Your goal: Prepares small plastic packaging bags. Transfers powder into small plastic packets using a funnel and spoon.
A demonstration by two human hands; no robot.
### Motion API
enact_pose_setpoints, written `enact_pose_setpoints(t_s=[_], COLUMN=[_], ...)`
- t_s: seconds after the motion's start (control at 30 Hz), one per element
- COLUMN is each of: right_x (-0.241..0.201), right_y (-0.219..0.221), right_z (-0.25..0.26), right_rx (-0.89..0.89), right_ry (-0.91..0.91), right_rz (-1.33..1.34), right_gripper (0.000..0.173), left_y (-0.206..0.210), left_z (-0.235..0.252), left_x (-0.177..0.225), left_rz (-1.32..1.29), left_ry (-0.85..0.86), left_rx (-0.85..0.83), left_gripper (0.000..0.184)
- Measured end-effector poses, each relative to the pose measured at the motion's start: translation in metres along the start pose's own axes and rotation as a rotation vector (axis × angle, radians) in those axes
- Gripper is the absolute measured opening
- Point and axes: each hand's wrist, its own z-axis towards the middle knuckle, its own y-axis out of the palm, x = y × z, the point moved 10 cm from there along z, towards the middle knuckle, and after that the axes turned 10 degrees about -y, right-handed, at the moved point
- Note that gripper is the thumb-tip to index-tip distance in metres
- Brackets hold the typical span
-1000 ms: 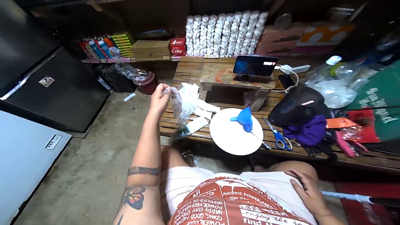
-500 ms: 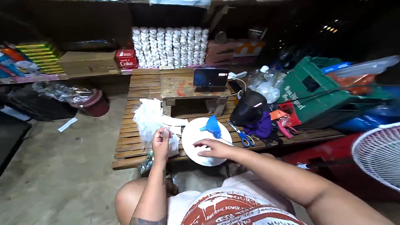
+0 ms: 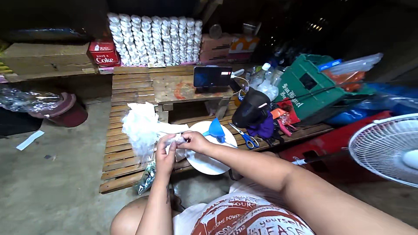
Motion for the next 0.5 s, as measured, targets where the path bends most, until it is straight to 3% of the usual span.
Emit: enact_pose_setpoints(t_s=[0.1, 0.13, 0.17, 0.3, 0.5], right_x=[-0.007, -0.012, -0.017, -0.036, -0.061], right_y=[-0.009, -0.011, -0.014, -0.023, -0.05], right_z=[-0.001, 0.0, 0.0, -0.002, 0.001], right_rx=[0.079, 0.096, 0.101, 0.101, 0.101], right_ry=[-0.021, -0.04, -0.055, -0.104, -0.171], right_rz=[0.044, 0.068, 0.087, 0.111, 0.064], right_gripper=[0.022, 0.021, 0.018, 0.013, 0.016], left_y=[0.007, 0.008, 0.009, 0.006, 0.008], left_z=[0.001, 0.0, -0.001, -0.004, -0.006], left_x=[-0.02, -0.026, -0.03, -0.028, -0.029], left_rz=[-0.068, -0.065, -0.043, 0.01, 0.011], left_ry=[-0.148, -0.192, -0.212, -0.171, -0.29], left_rx=[-0.067, -0.076, -0.08, -0.033, -0.109], left_gripper=[0.078, 0.083, 0.076, 0.02, 0.008])
